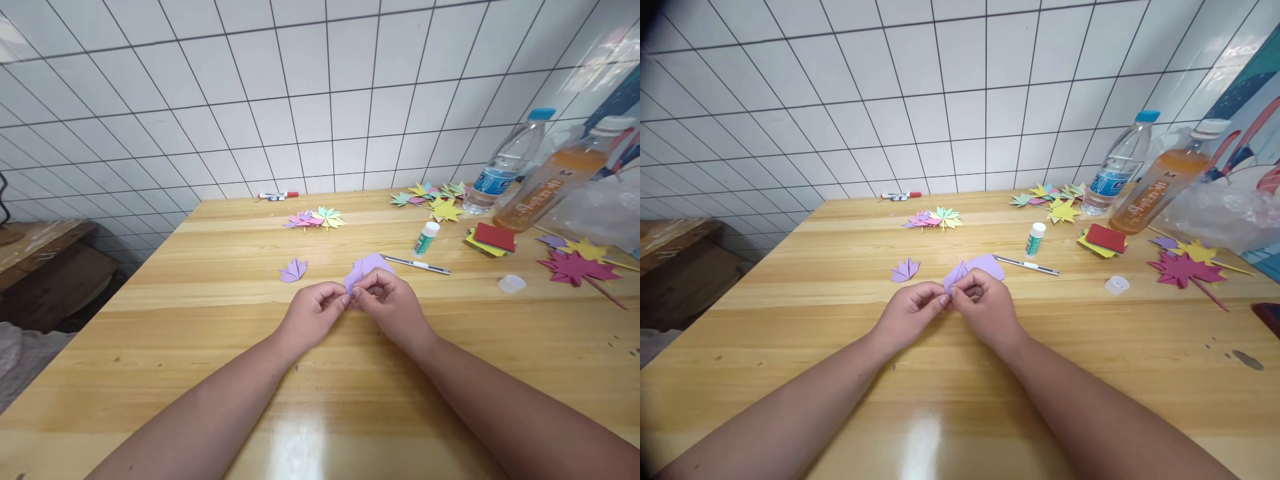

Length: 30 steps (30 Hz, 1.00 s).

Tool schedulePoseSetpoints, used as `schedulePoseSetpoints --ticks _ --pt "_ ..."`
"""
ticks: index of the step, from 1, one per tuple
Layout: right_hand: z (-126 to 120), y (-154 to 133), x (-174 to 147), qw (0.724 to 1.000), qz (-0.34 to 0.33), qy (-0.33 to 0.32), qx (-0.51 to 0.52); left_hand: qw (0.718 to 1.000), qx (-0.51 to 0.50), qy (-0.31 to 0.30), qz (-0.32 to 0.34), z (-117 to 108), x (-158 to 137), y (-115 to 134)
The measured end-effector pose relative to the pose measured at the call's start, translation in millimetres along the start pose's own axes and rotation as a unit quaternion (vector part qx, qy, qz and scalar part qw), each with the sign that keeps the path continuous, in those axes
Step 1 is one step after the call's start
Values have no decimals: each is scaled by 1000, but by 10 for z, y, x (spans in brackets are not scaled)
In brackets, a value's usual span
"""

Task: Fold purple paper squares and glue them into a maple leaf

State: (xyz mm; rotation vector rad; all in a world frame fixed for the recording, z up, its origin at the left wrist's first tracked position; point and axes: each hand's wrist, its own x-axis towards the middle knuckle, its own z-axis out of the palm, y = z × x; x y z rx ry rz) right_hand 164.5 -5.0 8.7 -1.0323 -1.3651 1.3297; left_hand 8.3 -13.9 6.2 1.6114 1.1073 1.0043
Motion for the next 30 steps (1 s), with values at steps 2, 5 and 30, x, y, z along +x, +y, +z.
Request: schedulePoseSetpoints --ticks 2,5,30 --pt "0 5 -7 1000 -10 -3 -1 1000 -11 5 -7 -8 2 13" --pt "6 8 -12 1000 -19 -11 18 999 -45 13 -10 -23 5 34" --pt "5 -26 29 999 30 -9 17 999 -5 21 -44 -17 -7 61"
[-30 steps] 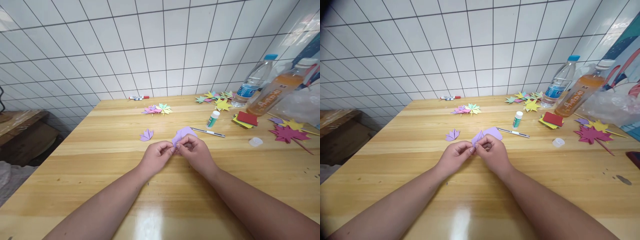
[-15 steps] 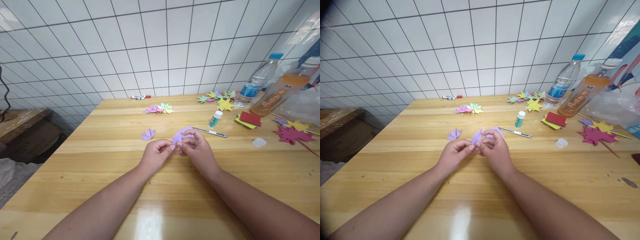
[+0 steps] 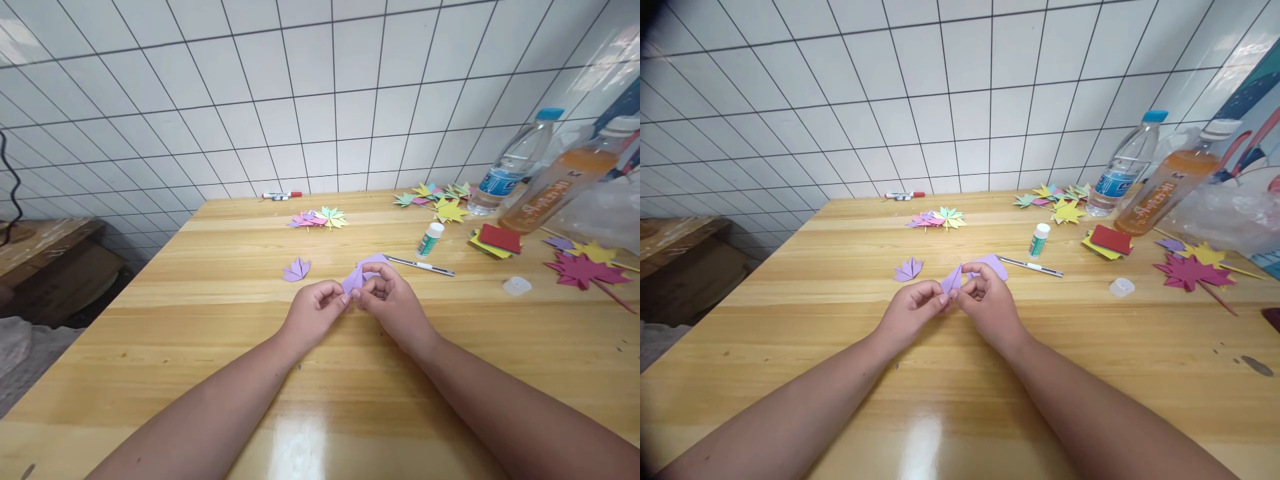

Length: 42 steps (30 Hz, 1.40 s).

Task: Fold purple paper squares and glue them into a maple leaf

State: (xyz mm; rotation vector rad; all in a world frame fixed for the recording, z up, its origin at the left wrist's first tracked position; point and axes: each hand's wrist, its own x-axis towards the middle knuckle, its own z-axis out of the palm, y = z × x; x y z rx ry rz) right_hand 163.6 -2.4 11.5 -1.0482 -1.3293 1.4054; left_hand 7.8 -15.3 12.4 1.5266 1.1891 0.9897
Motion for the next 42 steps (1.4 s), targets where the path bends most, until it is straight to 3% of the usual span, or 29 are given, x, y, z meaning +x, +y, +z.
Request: schedulePoseSetpoints --ticks 7,11,14,27,37,42 --pt "21 20 2 1000 2 10 -9 1000 23 14 1 21 -5 -25" --pt "-6 58 16 999 26 -33 31 999 36 24 10 5 15 -54" --pt "-23 80 27 997 46 -56 5 998 55 29 20 -14 31 -70" --pt "-69 72 48 997 54 -46 12 995 89 0 46 -21 13 -108" --pt "-57 82 57 995 67 -59 31 996 81 4 25 -33 32 -97" --pt "-84 84 75 997 16 -40 -70 996 83 28 24 -17 15 -92"
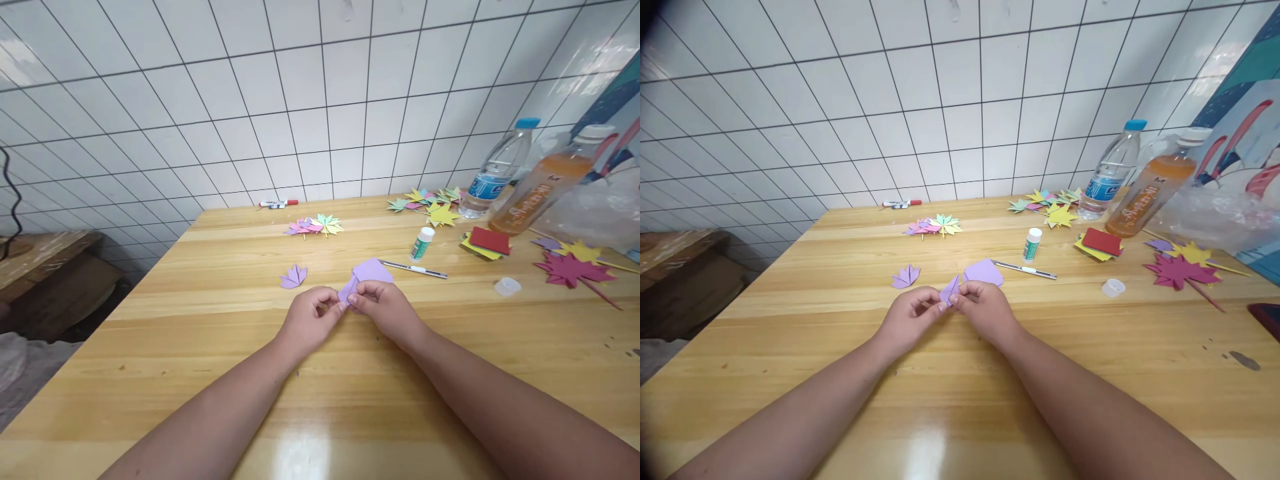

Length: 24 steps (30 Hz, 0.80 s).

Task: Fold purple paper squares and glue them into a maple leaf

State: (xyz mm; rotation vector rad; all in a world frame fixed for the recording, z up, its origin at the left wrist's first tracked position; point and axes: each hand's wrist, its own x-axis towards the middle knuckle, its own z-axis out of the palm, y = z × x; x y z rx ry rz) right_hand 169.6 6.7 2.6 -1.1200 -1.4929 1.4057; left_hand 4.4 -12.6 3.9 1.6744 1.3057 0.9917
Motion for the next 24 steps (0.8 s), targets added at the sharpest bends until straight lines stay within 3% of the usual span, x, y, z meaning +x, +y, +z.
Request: schedulePoseSetpoints --ticks 3,8,19,24 --pt "-16 -13 -4 996 -40 -1 -76 1000 -6 23 -1 -10 15 -8" --pt "-12 -55 -25 995 -74 -17 -69 1000 -9 21 5 -26 39 -35" --pt "-16 -68 -25 998 -37 -32 -47 988 131 34 80 -54 5 12" --pt "-15 -2 -8 997 -33 -19 -72 989 128 24 75 -47 1 17"
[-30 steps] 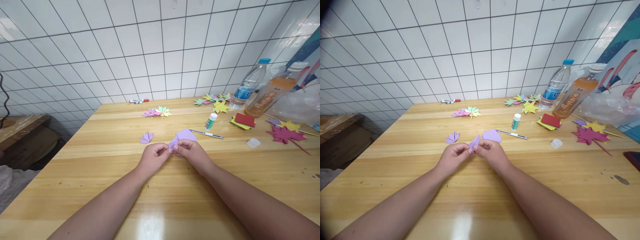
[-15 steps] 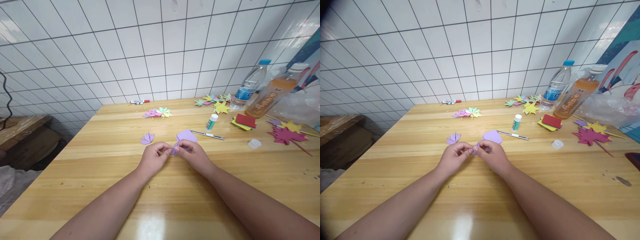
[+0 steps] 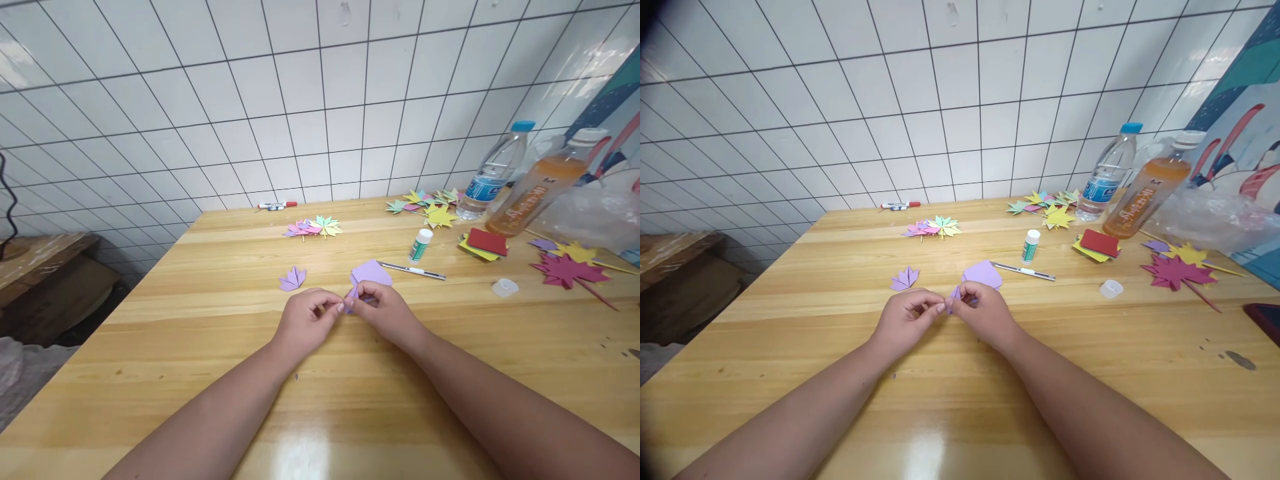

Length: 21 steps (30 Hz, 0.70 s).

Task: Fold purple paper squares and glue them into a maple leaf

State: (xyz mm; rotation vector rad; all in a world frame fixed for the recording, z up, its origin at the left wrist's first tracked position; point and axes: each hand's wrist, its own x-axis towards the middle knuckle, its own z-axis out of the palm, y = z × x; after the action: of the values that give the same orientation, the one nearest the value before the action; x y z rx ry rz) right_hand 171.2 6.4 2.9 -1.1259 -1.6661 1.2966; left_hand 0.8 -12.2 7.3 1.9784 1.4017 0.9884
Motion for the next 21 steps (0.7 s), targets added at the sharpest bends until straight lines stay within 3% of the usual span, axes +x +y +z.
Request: schedulePoseSetpoints --ticks 6,13,18,21 --pt "-2 31 28 1000 3 -12 29 1000 2 -3 2 23 -2 -37" --pt "-6 92 44 1000 8 -8 -2 997 -56 34 -49 10 15 -68" --pt "8 64 28 999 -19 7 -44 990 -119 -19 -80 37 13 -55" --pt "2 26 5 996 -49 34 -73 968 -212 -37 -131 58 28 -66"
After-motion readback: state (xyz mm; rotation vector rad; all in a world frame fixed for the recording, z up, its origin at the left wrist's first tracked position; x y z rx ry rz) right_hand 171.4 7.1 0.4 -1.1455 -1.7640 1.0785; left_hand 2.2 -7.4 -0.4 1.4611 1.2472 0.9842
